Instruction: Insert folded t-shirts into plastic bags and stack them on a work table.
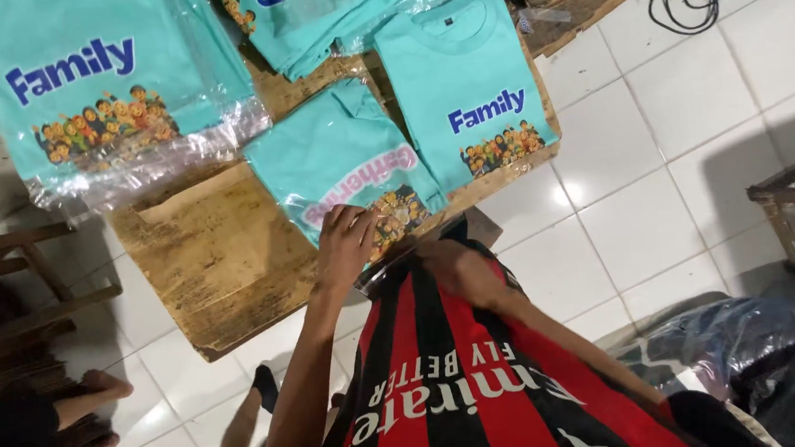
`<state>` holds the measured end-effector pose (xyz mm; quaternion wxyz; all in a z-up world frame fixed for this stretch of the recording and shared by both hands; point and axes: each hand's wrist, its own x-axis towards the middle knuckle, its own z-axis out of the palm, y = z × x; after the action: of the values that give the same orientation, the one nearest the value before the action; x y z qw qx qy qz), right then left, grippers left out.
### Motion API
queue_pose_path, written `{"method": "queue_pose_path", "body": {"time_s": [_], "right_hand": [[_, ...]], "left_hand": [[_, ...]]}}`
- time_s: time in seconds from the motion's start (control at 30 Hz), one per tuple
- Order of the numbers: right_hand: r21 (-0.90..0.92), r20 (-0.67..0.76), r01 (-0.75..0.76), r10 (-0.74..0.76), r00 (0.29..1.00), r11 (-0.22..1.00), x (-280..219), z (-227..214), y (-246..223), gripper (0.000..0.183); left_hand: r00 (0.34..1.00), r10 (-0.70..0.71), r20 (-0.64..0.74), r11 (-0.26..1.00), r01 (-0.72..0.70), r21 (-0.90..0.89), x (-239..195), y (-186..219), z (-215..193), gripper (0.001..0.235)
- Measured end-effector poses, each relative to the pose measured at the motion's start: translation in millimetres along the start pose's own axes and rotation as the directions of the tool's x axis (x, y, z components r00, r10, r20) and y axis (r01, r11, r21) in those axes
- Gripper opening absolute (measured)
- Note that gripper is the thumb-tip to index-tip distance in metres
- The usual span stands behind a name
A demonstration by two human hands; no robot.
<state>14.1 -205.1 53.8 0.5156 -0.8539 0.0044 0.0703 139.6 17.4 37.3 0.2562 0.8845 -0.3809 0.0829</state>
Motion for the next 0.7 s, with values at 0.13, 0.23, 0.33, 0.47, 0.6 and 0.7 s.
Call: {"method": "queue_pose_path", "body": {"time_s": [0.13, 0.23, 0.33, 0.47, 0.6, 0.7], "right_hand": [[-0.358, -0.032, 0.441, -0.483, 0.875, 0.823, 59, 43, 22, 0.043], [-0.603, -0.21, 0.29, -0.498, 0.841, 0.743, 127, 83, 29, 0.049], [-0.628, -0.389, 0.13, -0.454, 0.802, 0.767, 207, 127, 45, 0.053], [-0.574, -0.497, -0.066, -0.283, 0.82, 0.816, 251, 119, 4, 0.056], [-0.577, -0.57, -0.15, -0.264, 0.778, 0.803, 278, 121, 7, 0.057], [-0.55, -0.576, -0.159, -0.235, 0.783, 0.82, 275, 119, 2, 0.059]], "left_hand": [[0.997, -0.012, -0.079, 0.999, 0.008, -0.05, 27, 15, -17, 0.004], [0.994, -0.015, -0.105, 0.998, 0.007, -0.069, 35, 22, -26, 0.007], [0.99, -0.014, -0.142, 0.996, 0.001, -0.091, 42, 31, -39, 0.008], [0.971, 0.229, -0.066, 0.942, -0.204, 0.267, 34, 42, -57, 0.016], [0.965, 0.074, -0.253, 0.994, -0.093, -0.065, 16, 25, -25, 0.013], [0.973, 0.03, -0.228, 0.983, -0.07, -0.169, 19, 9, -20, 0.011]]}}
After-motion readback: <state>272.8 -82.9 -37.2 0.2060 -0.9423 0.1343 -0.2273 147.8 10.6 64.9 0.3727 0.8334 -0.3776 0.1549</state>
